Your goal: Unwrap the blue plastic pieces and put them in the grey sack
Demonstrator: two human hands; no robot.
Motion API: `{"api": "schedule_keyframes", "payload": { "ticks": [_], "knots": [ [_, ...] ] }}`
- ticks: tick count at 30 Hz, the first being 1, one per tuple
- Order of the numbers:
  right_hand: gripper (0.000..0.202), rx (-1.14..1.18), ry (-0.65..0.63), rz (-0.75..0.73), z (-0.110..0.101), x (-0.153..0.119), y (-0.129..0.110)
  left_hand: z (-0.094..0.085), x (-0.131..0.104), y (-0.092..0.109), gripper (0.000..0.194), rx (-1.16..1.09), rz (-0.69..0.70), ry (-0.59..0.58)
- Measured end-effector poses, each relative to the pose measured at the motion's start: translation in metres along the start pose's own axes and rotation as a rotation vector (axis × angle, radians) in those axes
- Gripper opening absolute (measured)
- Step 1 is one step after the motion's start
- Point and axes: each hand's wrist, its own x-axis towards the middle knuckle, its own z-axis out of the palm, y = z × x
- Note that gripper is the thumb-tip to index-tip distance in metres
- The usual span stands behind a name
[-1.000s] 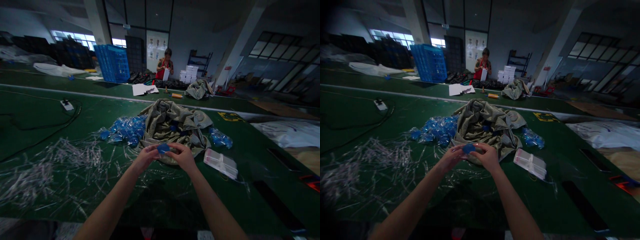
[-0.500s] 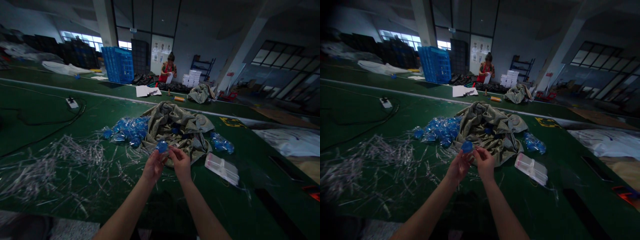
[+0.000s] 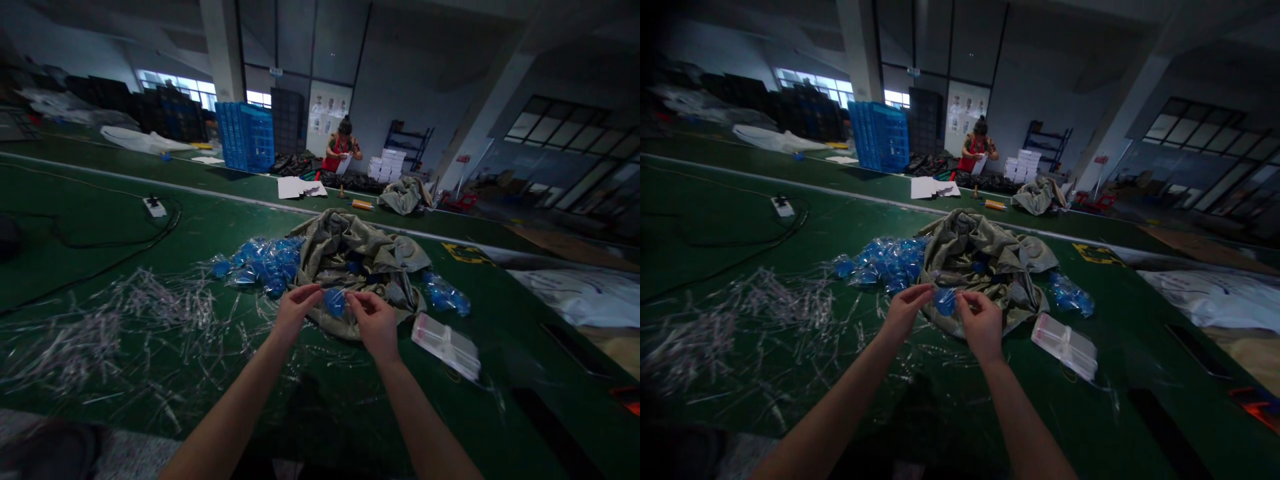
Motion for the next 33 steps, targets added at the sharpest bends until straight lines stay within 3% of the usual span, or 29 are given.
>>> {"api": "schedule_keyframes", "payload": {
  "ticks": [4,7,10,13,22,27,33],
  "knots": [
    [0.022,-0.021,-0.014,-0.028,-0.005,0.002,-0.002,0.005,0.001,0.013,0.025,0.111,0.062,-0.053],
    [0.019,-0.048,-0.108,-0.060,-0.012,0.009,-0.001,0.007,0.002,0.021,0.022,0.189,0.184,-0.090],
    [0.017,-0.036,-0.216,-0.029,-0.018,0.018,0.004,0.008,0.005,0.026,0.018,0.303,0.301,-0.079],
    [0.016,-0.027,-0.206,-0.021,-0.020,0.025,0.010,0.010,0.008,0.028,0.015,0.356,0.338,-0.060],
    [0.013,-0.003,-0.206,-0.126,-0.016,0.030,0.030,0.015,0.014,0.012,0.013,0.417,0.389,0.005],
    [0.011,0.002,-0.244,-0.140,-0.012,0.031,0.040,0.015,0.018,-0.001,0.012,0.418,0.373,-0.026],
    [0.012,-0.025,-0.211,-0.126,-0.012,0.031,0.053,0.012,0.017,-0.009,0.011,0.541,0.446,0.034]
  ]
}}
